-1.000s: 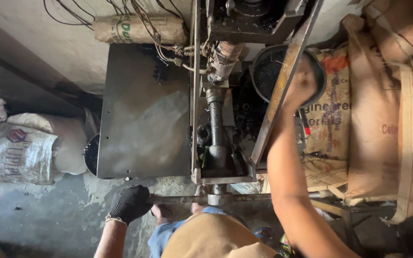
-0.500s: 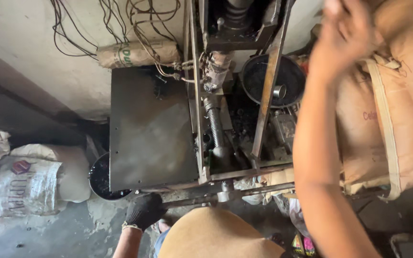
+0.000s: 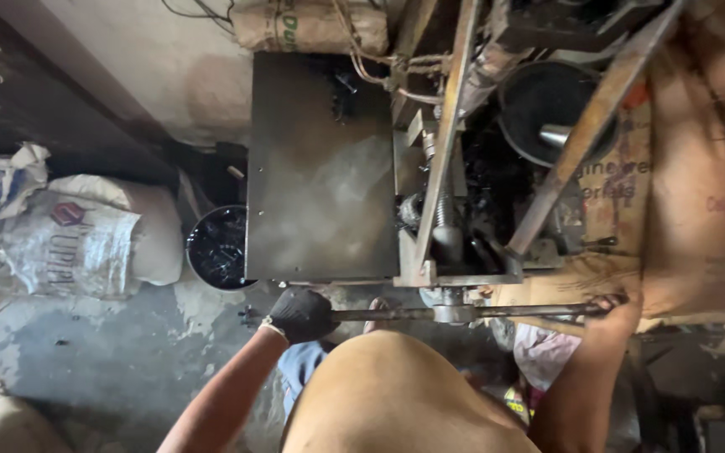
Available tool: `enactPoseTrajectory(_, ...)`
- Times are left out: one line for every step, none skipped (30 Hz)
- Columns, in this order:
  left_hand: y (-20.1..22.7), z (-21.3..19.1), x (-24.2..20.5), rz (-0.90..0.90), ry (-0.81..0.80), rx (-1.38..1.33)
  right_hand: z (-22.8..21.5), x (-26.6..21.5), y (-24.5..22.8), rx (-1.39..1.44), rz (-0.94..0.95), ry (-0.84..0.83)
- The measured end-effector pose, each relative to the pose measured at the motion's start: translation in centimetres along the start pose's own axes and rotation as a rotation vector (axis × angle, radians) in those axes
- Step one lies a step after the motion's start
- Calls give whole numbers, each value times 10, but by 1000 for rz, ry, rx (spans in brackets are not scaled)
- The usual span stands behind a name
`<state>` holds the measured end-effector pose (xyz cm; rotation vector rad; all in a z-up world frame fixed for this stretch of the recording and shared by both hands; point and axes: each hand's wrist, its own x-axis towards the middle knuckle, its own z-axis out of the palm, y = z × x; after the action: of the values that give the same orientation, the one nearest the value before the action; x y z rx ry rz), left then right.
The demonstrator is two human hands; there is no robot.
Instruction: The person operates a manual press machine by placing small metal pieces into a mold, pulling a lever to activate the press, and then removing the formed pieces. This cycle is repeated multiple times throughout the video.
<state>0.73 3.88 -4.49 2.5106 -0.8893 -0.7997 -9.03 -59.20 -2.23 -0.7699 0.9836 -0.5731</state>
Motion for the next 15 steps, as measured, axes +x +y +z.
enactPoseTrajectory(-4, 4, 2, 8, -3, -6, 6, -3, 0, -77, -52, 44)
enactPoseTrajectory(-9, 10, 5, -10, -35, -3, 10, -7, -1, -95, -66, 101)
enactPoseTrajectory(-14, 19, 10, -28, -65, -2, 15, -10, -7, -114, -83, 157)
enactPoseTrajectory(-19, 32, 16, -45, -95, -2, 17, -14, -13, -134, -101, 212)
enactPoseTrajectory(-23, 46, 25, -55, -100, -17, 19, -17, -20, -184, -161, 247)
enactPoseTrajectory(-26, 63, 36, -65, -105, -32, 20, -21, -26, -233, -223, 281)
enactPoseTrajectory(-30, 80, 46, -75, -111, -44, 19, -27, -34, -184, -272, 223)
enactPoseTrajectory(-34, 97, 59, -91, -151, -25, 19, -35, -41, -135, -322, 166)
enactPoseTrajectory(-34, 114, 68, -110, -197, -10, 16, -47, -47, -90, -326, 122)
enactPoseTrajectory(-32, 131, 74, -107, -108, 64, 16, -60, -55, -45, -331, 78)
enactPoseTrajectory(-30, 138, 84, -101, -5, 142, 19, -75, -56, -4, -394, -40)
enactPoseTrajectory(-30, 142, 87, -93, 98, 220, 23, -94, -54, 24, -442, -121)
enactPoseTrajectory(-27, 140, 89, -14, 122, 19, 29, -116, -54, 36, -477, -213)
enactPoseTrajectory(-24, 133, 91, 67, 144, -181, 37, -138, -48, 10, -484, -305)
enactPoseTrajectory(-22, 124, 83, 148, 152, -378, 40, -164, -29, -12, -465, -395)
